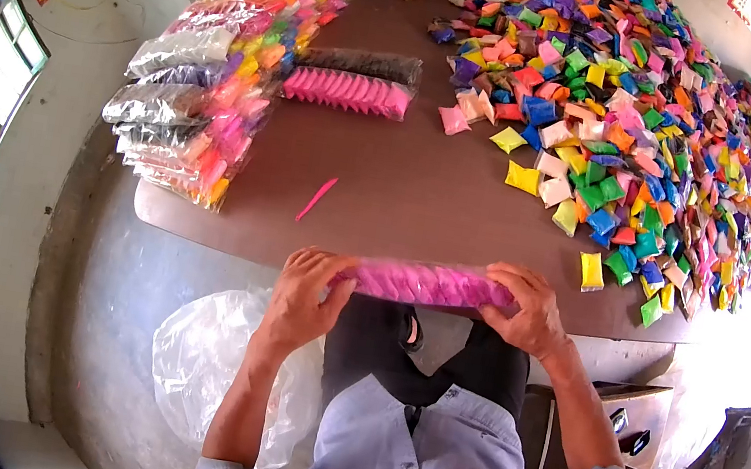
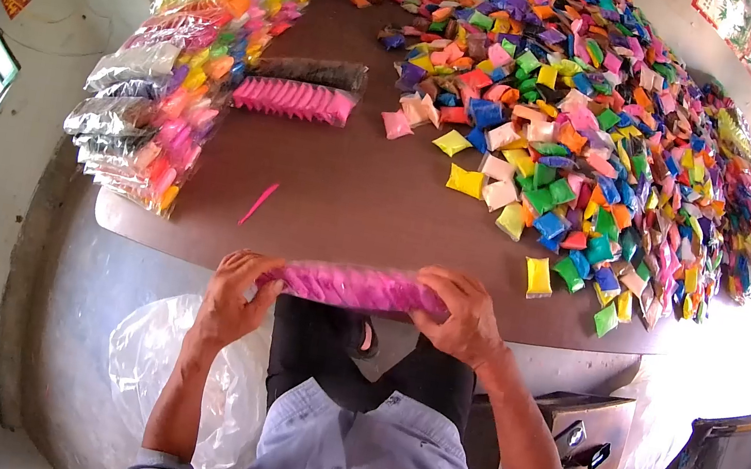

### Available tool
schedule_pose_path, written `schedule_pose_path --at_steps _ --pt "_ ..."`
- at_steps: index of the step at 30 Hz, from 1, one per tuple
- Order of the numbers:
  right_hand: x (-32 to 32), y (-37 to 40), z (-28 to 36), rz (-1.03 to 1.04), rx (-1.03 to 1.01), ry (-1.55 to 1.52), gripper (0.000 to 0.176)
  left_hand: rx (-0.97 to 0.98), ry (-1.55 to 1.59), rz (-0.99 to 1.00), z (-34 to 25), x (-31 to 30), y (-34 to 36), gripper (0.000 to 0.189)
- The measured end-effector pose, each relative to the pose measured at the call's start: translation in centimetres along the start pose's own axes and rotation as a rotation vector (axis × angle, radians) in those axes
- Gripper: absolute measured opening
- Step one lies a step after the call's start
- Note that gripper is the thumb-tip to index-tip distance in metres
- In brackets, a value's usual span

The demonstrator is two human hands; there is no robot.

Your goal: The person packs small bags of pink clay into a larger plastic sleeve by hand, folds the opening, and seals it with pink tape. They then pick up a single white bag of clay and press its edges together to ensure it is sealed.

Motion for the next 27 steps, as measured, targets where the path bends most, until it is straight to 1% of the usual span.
schedule_pose_path --at_steps 1,2,3,4,5,6,7,8,9,11,12,14,15,17,18,19,21,22,23,25,26,27 --pt "0.6 -0.3 -1.5 0.074 0.146 -0.1 0.055 0.001 0.001 0.001 0.4 0.1 -0.7 0.027" --pt "1.4 -0.7 -2.8 0.147 0.29 -0.201 0.056 -0.198 0.119 -0.007 2.4 0.3 -1.2 0.026" --pt "1.2 -1.7 -2.9 0.147 0.288 -0.199 0.056 -0.397 0.237 -0.017 4.3 0.5 -1.6 0.025" --pt "1.3 -2.5 -3.5 0.184 0.375 -0.259 0.052 -0.439 0.324 -0.09 6.1 0.7 -2.5 0.028" --pt "1.9 -3.1 -4.2 0.222 0.464 -0.319 0.049 -0.439 0.323 -0.091 7.0 0.9 -3.5 0.028" --pt "2.5 -3.9 -4.8 0.222 0.461 -0.32 0.049 -0.605 0.388 -0.06 8.8 1.7 -4.1 0.028" --pt "3.4 -4.4 -5.8 0.212 0.561 -0.4 0.051 -0.772 0.453 -0.027 10.5 2.6 -4.4 0.028" --pt "4.3 -5.0 -6.8 0.199 0.659 -0.481 0.052 -0.832 0.509 -0.023 12.2 3.6 -4.9 0.028" --pt "4.8 -6.1 -7.3 0.196 0.652 -0.483 0.052 -0.825 0.508 -0.029 13.8 4.3 -5.6 0.028" --pt "7.1 -7.2 -9.4 0.256 0.894 -0.556 0.052 -0.947 0.595 -0.065 17.4 5.6 -6.7 0.027" --pt "8.2 -8.5 -10.1 0.25 0.881 -0.562 0.052 -0.935 0.591 -0.073 18.3 5.6 -8.0 0.027" --pt "10.2 -11.0 -12.3 0.098 0.879 -0.59 0.053 -0.994 0.678 -0.158 20.5 5.7 -10.2 0.027" --pt "11.1 -12.6 -12.9 0.094 0.875 -0.598 0.053 -0.989 0.672 -0.16 21.6 5.5 -11.6 0.027" --pt "12.9 -16.2 -14.4 0.119 0.888 -0.582 0.057 -0.893 0.606 -0.18 23.5 4.6 -15.3 0.027" --pt "13.4 -18.4 -14.3 0.109 0.895 -0.624 0.06 -0.874 0.591 -0.221 24.1 4.2 -17.2 0.028" --pt "14.2 -20.2 -14.9 0.106 0.894 -0.63 0.06 -0.87 0.586 -0.22 24.9 4.3 -18.9 0.028" --pt "15.2 -24.2 -16.4 0.076 0.829 -0.557 0.059 -0.77 0.5 -0.237 26.5 3.9 -22.7 0.031" --pt "15.6 -26.0 -17.0 0.047 0.822 -0.543 0.062 -0.721 0.501 -0.218 27.5 4.2 -24.7 0.034" --pt "16.6 -27.6 -18.2 0.043 0.821 -0.548 0.062 -0.717 0.497 -0.217 28.8 4.6 -26.2 0.034" --pt "19.0 -30.6 -20.0 0.087 0.816 -0.552 0.058 -0.694 0.422 -0.289 30.6 4.6 -29.4 0.035" --pt "20.0 -31.4 -20.7 0.091 0.9 -0.601 0.059 -0.609 0.303 -0.343 31.2 4.4 -31.1 0.038" --pt "20.9 -32.5 -20.9 0.092 0.9 -0.606 0.059 -0.609 0.298 -0.343 32.3 4.7 -32.5 0.038"
Point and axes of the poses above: each hand's wrist, its own y-axis away from the middle knuckle, its own x-axis out of the palm, z = x × y, the point moved 9 cm from there along -y, towards the middle knuckle, and after that the axes turned 13 degrees about -z, right-handed, at the moved point
